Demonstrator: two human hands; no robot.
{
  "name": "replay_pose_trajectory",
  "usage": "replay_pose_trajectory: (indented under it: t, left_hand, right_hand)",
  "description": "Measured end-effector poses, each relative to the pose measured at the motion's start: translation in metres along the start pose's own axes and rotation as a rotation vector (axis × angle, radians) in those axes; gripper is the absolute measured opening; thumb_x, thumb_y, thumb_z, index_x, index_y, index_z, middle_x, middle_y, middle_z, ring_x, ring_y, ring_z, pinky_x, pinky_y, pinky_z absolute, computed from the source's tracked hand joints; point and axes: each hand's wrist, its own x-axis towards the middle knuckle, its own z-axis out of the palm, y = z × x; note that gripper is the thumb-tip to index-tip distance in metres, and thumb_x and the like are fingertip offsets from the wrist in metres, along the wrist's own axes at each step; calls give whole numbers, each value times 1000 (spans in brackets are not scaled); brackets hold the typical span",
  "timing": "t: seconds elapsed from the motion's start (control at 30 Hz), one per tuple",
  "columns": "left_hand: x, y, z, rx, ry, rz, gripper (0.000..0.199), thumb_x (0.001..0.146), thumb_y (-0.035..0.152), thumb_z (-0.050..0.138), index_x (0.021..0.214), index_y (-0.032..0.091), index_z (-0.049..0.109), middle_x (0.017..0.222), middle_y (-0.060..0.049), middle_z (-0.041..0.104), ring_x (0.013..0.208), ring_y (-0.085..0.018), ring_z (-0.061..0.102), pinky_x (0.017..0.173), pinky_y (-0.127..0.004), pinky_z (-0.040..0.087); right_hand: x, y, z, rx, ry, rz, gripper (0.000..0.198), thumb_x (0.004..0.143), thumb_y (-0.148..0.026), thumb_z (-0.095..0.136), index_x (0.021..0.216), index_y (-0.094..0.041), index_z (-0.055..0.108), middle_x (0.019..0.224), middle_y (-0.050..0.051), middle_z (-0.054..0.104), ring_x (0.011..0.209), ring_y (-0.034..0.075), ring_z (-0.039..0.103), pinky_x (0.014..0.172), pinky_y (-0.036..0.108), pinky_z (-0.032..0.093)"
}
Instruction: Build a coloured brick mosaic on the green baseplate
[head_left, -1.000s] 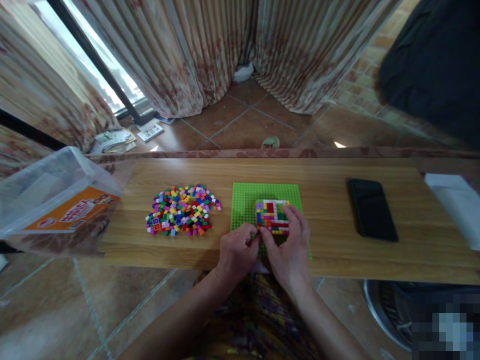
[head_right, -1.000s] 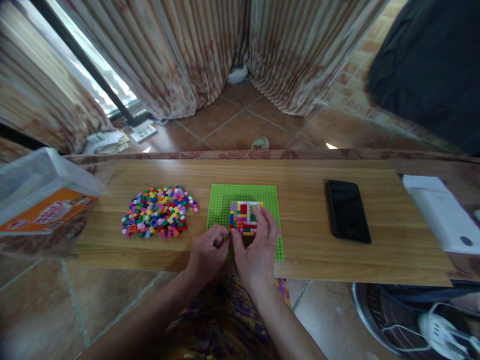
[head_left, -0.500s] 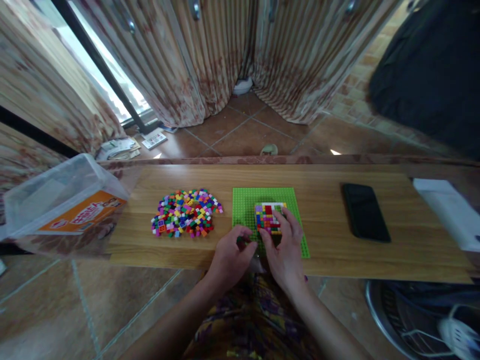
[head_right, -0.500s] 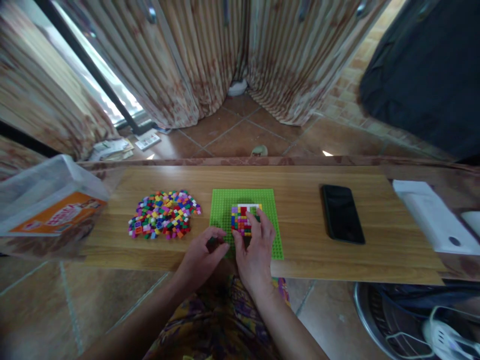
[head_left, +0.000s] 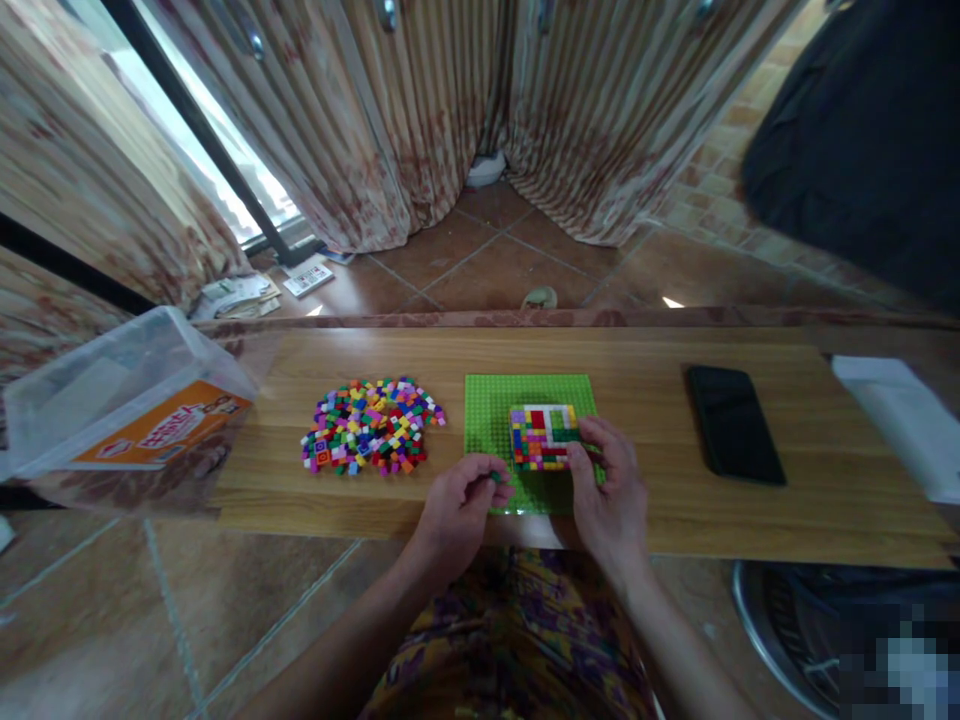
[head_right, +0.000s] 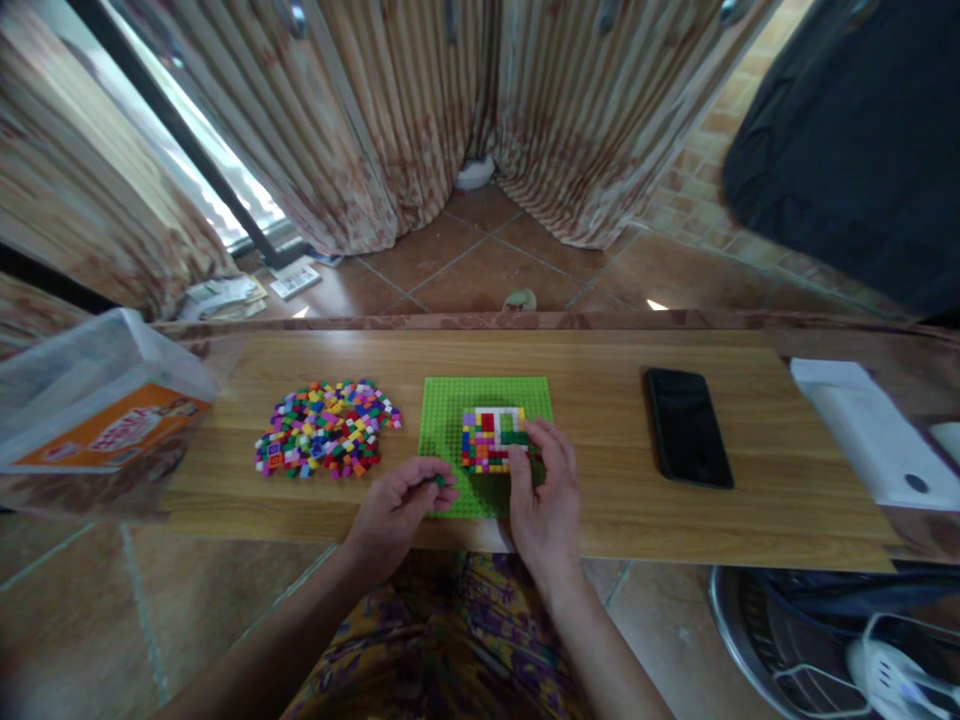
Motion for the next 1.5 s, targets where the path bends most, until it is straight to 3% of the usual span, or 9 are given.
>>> replay_pose_trajectory:
  t: [0.27,0.57,0.97,1.5]
  left_hand:
    - [2,-4,1,19,40,19,14,81,18,54,91,16,64,82,-4,69,69,-14,69,63,-25,58]
    - [1,-3,5,351,58,192,11,82,15,59,90,19,67,82,-1,71,74,-13,66,69,-23,54]
    - [7,-2,7,487,140,324,9,78,12,65,82,19,69,77,0,68,69,-12,63,65,-22,51]
    - [10,8,13,753,79,234,5,78,17,67,76,19,63,70,2,68,62,-12,62,60,-21,43]
  right_hand:
    - [-2,6,3,-4,-10,14,26,91,-31,53,111,-21,66,118,10,63,113,22,58,101,46,44]
    - [0,10,3,-2,-23,24,26,90,-32,53,110,-21,66,112,10,66,106,22,60,96,45,47]
    - [-1,15,5,8,-4,17,25,90,-32,53,109,-20,66,110,9,67,104,21,61,94,43,48]
    - [-2,17,6,14,-8,-3,25,91,-32,52,110,-21,66,109,8,67,103,21,61,93,42,47]
